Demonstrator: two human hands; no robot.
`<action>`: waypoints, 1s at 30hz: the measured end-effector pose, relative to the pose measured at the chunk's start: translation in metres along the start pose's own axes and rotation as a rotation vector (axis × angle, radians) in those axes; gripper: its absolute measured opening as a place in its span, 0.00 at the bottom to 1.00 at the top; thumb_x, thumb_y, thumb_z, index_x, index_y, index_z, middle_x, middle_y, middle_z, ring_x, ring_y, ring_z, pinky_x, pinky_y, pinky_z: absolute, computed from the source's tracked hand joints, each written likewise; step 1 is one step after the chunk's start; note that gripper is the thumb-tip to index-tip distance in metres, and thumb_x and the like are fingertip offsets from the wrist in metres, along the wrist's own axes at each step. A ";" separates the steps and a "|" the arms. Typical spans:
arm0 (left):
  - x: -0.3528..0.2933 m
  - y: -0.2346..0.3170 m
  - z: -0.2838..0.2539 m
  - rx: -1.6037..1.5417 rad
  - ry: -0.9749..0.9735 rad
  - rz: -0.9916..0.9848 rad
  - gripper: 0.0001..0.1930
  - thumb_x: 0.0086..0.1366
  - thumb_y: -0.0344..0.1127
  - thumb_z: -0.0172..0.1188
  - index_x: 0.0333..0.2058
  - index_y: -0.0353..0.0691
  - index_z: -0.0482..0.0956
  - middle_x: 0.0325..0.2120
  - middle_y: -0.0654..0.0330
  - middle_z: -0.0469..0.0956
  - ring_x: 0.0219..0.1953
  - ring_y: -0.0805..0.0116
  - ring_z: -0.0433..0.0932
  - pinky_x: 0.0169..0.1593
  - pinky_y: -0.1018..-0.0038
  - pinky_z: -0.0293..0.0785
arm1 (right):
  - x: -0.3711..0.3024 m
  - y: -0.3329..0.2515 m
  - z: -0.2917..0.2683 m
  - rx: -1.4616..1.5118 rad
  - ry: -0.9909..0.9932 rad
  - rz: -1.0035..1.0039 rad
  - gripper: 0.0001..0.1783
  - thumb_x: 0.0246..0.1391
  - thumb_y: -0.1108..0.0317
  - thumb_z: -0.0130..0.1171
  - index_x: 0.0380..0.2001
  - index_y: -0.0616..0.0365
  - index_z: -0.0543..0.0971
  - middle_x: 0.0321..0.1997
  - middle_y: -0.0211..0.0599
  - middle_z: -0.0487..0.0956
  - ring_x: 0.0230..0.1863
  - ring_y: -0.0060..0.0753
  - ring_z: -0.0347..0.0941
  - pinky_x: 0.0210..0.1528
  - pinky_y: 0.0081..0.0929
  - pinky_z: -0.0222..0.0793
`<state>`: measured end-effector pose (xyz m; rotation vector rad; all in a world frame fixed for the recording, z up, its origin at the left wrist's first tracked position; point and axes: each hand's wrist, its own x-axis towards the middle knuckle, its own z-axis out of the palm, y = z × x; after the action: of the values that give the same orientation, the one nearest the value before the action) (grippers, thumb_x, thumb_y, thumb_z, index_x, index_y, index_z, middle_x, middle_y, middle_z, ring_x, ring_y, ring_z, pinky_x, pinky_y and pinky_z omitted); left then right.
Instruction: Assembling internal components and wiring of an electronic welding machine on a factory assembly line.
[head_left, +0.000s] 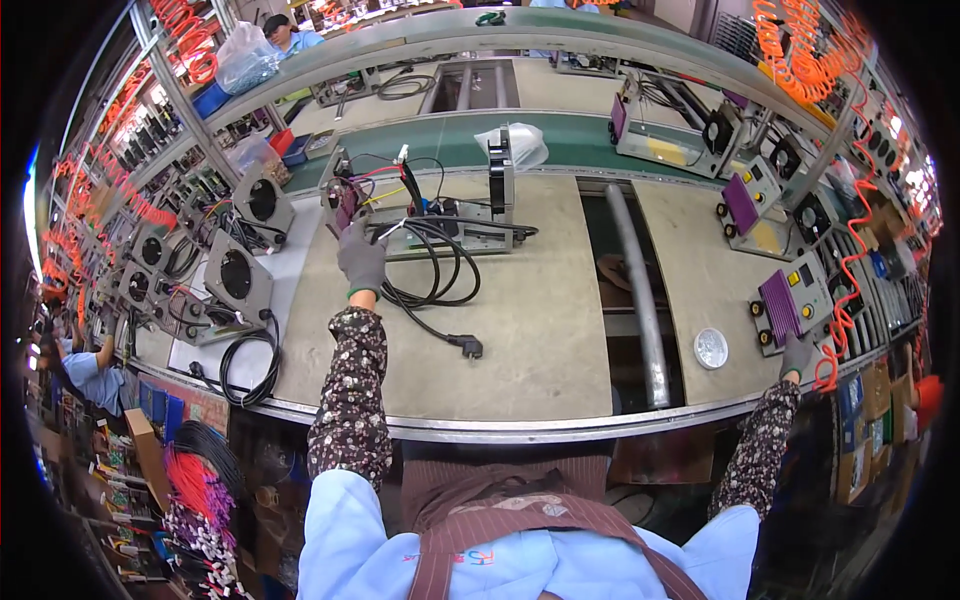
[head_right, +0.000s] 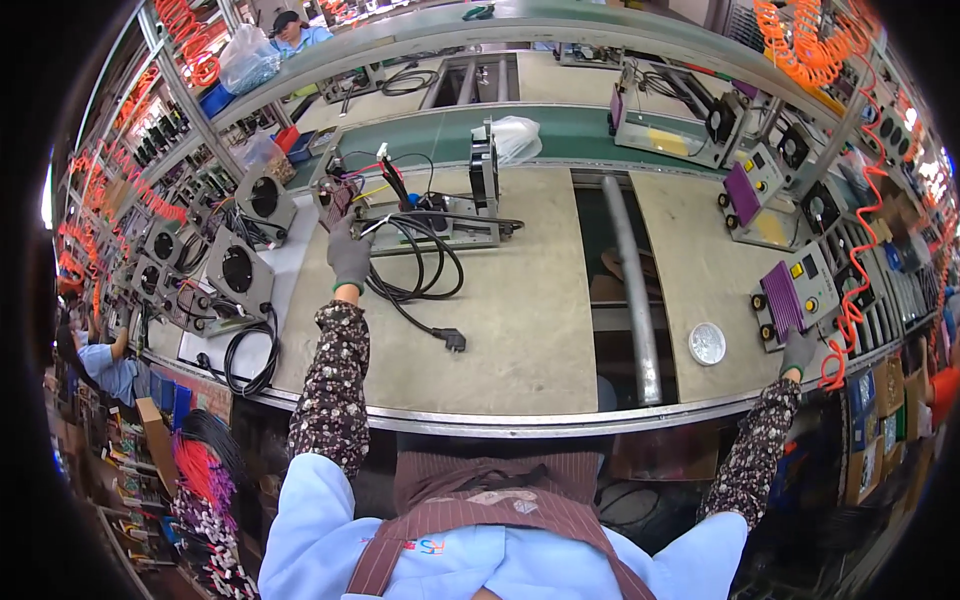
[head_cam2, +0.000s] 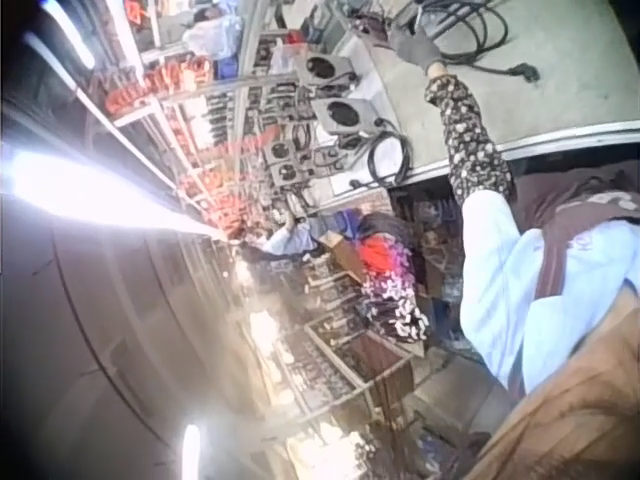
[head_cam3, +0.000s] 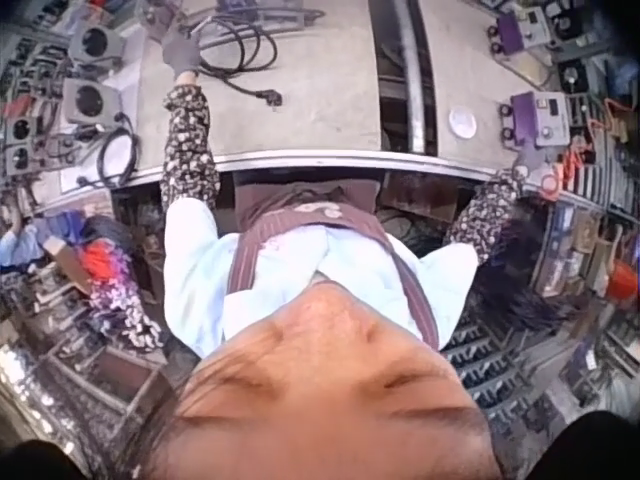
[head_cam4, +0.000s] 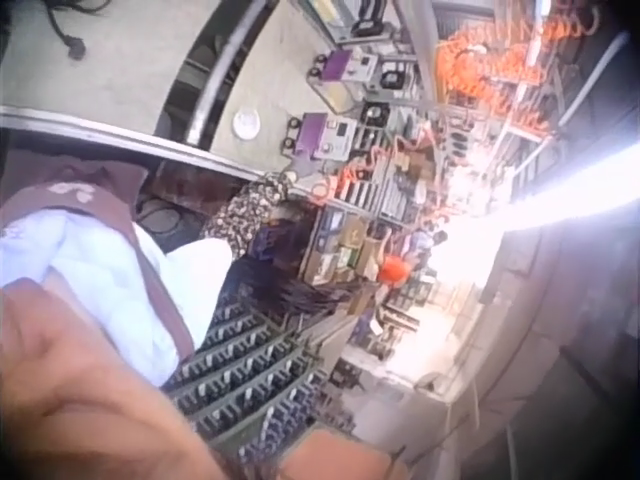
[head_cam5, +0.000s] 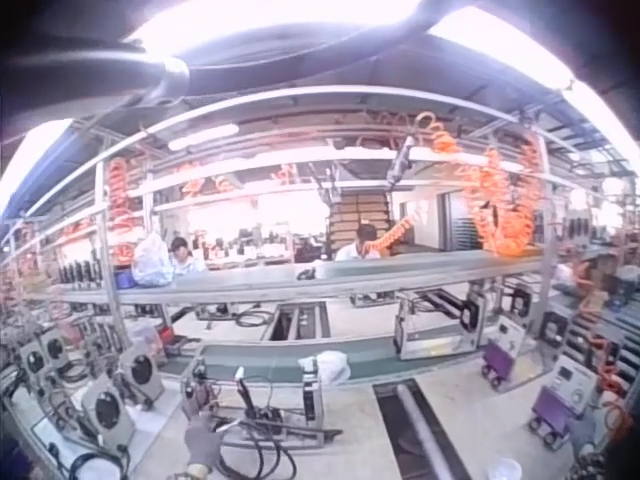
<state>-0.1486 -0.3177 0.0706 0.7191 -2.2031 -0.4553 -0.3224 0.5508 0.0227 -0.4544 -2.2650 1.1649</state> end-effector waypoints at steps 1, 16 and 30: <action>-0.008 0.009 0.001 0.076 -0.019 -0.044 0.28 0.49 0.39 0.69 0.51 0.43 0.74 0.50 0.53 0.73 0.53 0.54 0.71 0.54 0.61 0.68 | 0.002 0.007 -0.003 0.033 0.022 -0.015 0.35 0.49 0.70 0.60 0.60 0.71 0.64 0.59 0.53 0.71 0.57 0.46 0.69 0.59 0.31 0.61; -0.200 0.039 -0.011 0.119 -0.519 0.023 0.51 0.44 0.57 0.69 0.63 0.36 0.58 0.64 0.36 0.51 0.67 0.38 0.46 0.67 0.49 0.42 | -0.013 -0.034 0.001 -0.267 -0.082 -0.034 0.34 0.38 0.60 0.67 0.50 0.68 0.74 0.48 0.53 0.78 0.50 0.48 0.75 0.52 0.38 0.68; -0.191 0.059 -0.013 0.136 -0.588 0.053 0.44 0.47 0.55 0.67 0.59 0.35 0.66 0.64 0.35 0.53 0.66 0.37 0.49 0.66 0.52 0.48 | -0.047 -0.036 0.008 0.150 -0.228 0.023 0.30 0.44 0.65 0.67 0.51 0.67 0.74 0.44 0.46 0.81 0.42 0.34 0.78 0.47 0.28 0.71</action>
<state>-0.0538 -0.1543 0.0041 0.6510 -2.8188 -0.5450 -0.2919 0.5005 0.0340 -0.3028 -2.3437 1.4512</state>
